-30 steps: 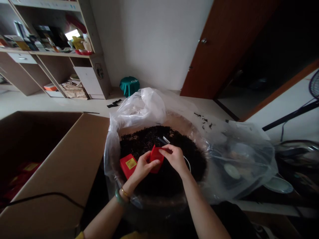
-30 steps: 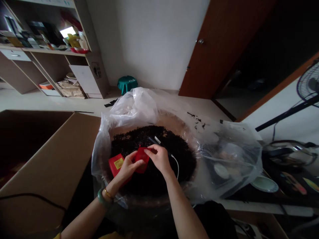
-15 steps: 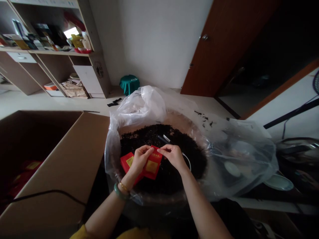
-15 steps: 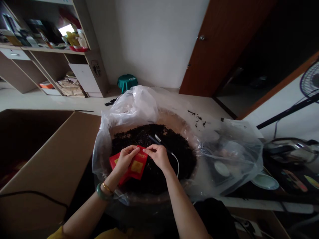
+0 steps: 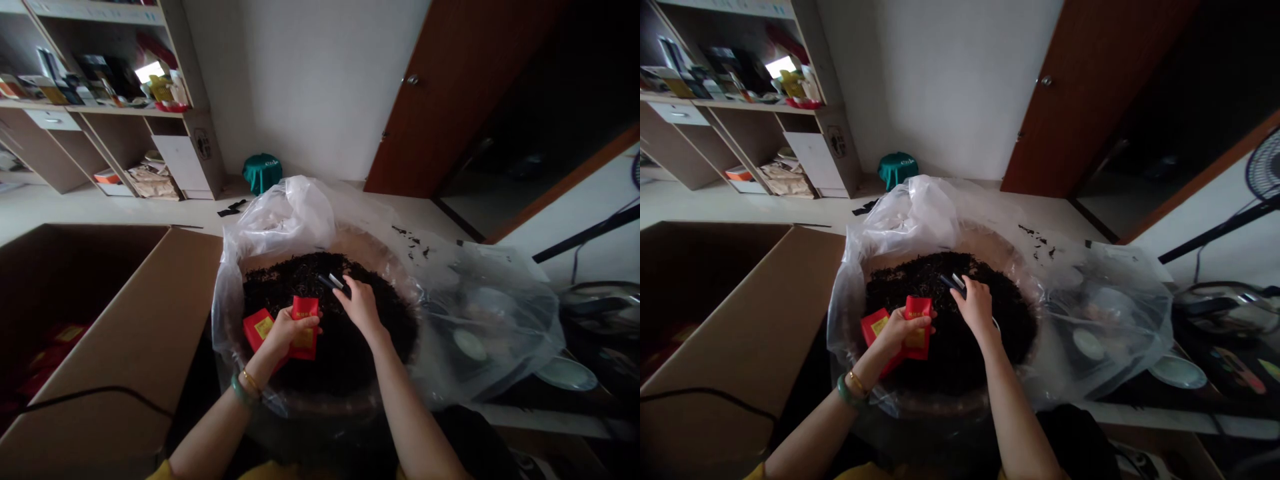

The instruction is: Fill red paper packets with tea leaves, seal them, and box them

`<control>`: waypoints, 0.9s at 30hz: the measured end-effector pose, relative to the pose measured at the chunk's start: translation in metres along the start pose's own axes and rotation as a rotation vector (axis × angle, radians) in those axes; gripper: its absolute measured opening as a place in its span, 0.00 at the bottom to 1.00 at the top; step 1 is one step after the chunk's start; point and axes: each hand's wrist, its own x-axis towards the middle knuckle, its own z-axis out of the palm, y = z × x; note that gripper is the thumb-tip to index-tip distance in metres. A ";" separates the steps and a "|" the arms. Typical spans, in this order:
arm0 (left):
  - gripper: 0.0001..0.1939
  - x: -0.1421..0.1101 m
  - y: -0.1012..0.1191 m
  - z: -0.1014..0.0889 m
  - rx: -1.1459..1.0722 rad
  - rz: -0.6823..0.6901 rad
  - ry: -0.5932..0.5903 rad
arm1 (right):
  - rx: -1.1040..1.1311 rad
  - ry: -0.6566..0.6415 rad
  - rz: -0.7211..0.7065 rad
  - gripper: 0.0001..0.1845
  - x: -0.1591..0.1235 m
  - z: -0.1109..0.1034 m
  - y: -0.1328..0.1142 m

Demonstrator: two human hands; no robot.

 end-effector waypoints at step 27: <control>0.24 0.003 -0.003 -0.001 0.046 0.055 0.026 | 0.180 -0.422 -0.228 0.27 -0.020 -0.041 -0.031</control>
